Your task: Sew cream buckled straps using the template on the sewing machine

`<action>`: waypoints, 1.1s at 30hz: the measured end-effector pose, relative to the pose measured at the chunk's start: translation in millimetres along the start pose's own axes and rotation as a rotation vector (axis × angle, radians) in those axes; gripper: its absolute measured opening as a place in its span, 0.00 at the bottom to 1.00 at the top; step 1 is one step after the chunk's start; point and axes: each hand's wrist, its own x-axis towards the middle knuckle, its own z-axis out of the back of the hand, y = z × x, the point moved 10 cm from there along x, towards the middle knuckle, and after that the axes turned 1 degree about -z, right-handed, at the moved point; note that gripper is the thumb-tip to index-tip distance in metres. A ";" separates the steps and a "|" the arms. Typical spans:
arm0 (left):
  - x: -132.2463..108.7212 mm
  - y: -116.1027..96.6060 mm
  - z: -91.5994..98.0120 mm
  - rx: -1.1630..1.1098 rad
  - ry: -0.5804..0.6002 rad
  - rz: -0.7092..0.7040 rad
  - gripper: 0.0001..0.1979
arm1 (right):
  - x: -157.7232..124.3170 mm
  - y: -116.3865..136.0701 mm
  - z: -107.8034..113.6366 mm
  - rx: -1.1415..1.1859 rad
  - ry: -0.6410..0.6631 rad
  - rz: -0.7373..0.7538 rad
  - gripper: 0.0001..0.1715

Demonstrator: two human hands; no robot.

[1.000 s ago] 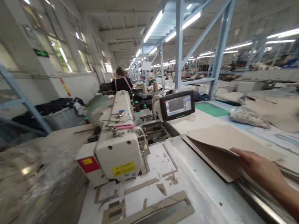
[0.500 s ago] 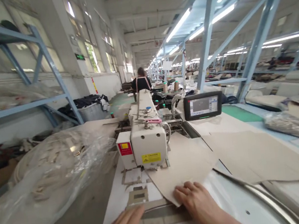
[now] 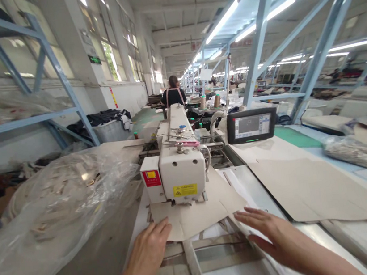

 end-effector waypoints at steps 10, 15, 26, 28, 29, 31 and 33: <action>17.7 34.3 -6.9 0.111 -0.038 0.063 0.27 | 38.4 -71.0 -45.5 -0.096 -0.088 0.000 0.42; 37.8 53.4 -21.4 -0.046 -0.016 0.067 0.26 | 74.3 -81.2 -40.4 -0.147 -0.090 -0.006 0.41; 37.0 79.8 -48.6 -0.190 0.091 -0.046 0.24 | 67.7 -76.4 -46.2 -0.126 0.013 -0.063 0.38; 34.7 80.9 -49.5 -0.172 0.068 -0.034 0.25 | 56.4 -65.7 -45.6 -0.173 0.002 -0.092 0.33; 33.9 81.2 -50.9 -0.158 0.058 -0.027 0.25 | 50.6 -60.2 -47.0 -0.188 0.014 -0.107 0.32; 32.7 81.4 -55.4 -0.123 0.048 -0.019 0.28 | 40.8 -50.8 -52.0 -0.197 0.063 -0.141 0.34; 32.2 82.3 -60.2 -0.087 0.044 -0.010 0.29 | 35.2 -44.1 -55.9 -0.189 0.115 -0.167 0.36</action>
